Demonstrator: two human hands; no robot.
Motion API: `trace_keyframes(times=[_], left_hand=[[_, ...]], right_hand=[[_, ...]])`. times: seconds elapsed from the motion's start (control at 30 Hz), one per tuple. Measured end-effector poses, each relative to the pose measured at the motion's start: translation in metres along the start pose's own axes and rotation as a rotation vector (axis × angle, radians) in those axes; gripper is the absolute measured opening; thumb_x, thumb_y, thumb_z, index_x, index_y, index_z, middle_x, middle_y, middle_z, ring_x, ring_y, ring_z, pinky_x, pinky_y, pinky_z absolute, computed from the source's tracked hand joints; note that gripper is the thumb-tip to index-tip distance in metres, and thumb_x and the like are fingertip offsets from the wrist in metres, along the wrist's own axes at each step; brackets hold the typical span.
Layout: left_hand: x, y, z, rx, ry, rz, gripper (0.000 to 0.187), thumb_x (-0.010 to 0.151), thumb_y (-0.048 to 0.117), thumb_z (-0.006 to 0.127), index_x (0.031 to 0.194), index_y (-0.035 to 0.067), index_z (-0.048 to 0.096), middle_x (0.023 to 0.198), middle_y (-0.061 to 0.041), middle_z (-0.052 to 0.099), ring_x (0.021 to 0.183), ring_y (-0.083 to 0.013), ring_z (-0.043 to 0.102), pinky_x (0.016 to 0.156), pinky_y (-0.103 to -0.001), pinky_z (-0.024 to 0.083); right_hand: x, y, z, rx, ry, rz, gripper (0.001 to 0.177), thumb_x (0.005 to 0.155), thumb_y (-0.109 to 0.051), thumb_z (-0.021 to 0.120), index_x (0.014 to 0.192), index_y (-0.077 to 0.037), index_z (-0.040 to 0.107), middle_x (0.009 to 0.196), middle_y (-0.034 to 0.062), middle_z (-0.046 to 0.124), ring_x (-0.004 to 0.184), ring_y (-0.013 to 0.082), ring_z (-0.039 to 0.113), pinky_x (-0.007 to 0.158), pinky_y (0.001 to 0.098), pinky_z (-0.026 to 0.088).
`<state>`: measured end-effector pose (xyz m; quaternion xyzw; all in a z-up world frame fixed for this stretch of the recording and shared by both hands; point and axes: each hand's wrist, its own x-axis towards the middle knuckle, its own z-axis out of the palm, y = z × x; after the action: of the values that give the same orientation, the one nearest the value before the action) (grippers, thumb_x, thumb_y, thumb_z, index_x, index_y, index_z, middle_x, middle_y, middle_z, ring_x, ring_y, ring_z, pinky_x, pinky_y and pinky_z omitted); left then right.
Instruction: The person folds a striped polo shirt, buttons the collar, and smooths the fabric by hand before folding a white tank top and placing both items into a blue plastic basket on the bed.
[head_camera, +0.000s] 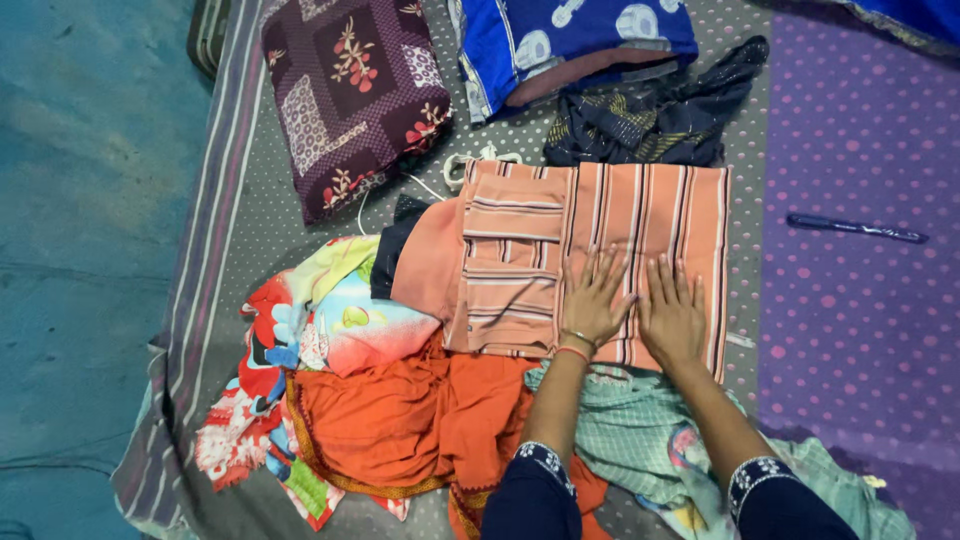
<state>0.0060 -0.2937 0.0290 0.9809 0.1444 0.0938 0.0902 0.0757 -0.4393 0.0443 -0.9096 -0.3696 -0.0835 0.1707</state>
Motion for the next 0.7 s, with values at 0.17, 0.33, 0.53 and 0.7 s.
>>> trace_keyframes(times=[0.17, 0.33, 0.53, 0.7], left_hand=[[0.002, -0.002, -0.016, -0.062, 0.034, 0.025, 0.073, 0.102, 0.056, 0.047, 0.164, 0.021, 0.034, 0.175, -0.003, 0.023, 0.163, -0.0291, 0.017, 0.125, -0.070, 0.006], [0.004, -0.002, -0.018, -0.137, 0.047, 0.019, 0.071, 0.101, 0.054, 0.048, 0.163, 0.021, 0.037, 0.174, -0.003, 0.025, 0.162, -0.0303, 0.018, 0.125, -0.071, 0.006], [-0.003, -0.003, -0.010, -0.121, 0.105, 0.031, 0.070, 0.100, 0.053, 0.050, 0.162, 0.023, 0.038, 0.174, -0.003, 0.025, 0.163, -0.0296, 0.020, 0.127, -0.071, 0.007], [-0.006, -0.003, -0.007, -0.107, 0.109, 0.022, 0.072, 0.097, 0.055, 0.051, 0.160, 0.023, 0.039, 0.172, -0.002, 0.027, 0.160, -0.0301, 0.021, 0.123, -0.070, 0.007]], right_hand=[[0.006, -0.005, -0.002, -0.066, -0.015, 0.024, 0.057, 0.105, -0.034, 0.045, 0.157, -0.010, 0.047, 0.164, 0.0110, 0.044, 0.154, 0.0283, 0.037, 0.127, 0.0539, 0.023], [0.009, -0.005, -0.003, -0.036, 0.014, 0.031, 0.056, 0.105, -0.034, 0.045, 0.156, -0.011, 0.049, 0.163, 0.0101, 0.046, 0.153, 0.0278, 0.039, 0.126, 0.0533, 0.025], [-0.005, 0.000, 0.004, 0.041, 0.041, 0.038, 0.052, 0.109, -0.032, 0.043, 0.156, -0.010, 0.049, 0.164, 0.0102, 0.045, 0.154, 0.0283, 0.039, 0.128, 0.0531, 0.025], [-0.009, 0.021, 0.008, -0.092, 0.032, 0.007, 0.061, 0.103, -0.034, 0.043, 0.157, -0.008, 0.046, 0.163, 0.0138, 0.043, 0.151, 0.0305, 0.037, 0.124, 0.0534, 0.020]])
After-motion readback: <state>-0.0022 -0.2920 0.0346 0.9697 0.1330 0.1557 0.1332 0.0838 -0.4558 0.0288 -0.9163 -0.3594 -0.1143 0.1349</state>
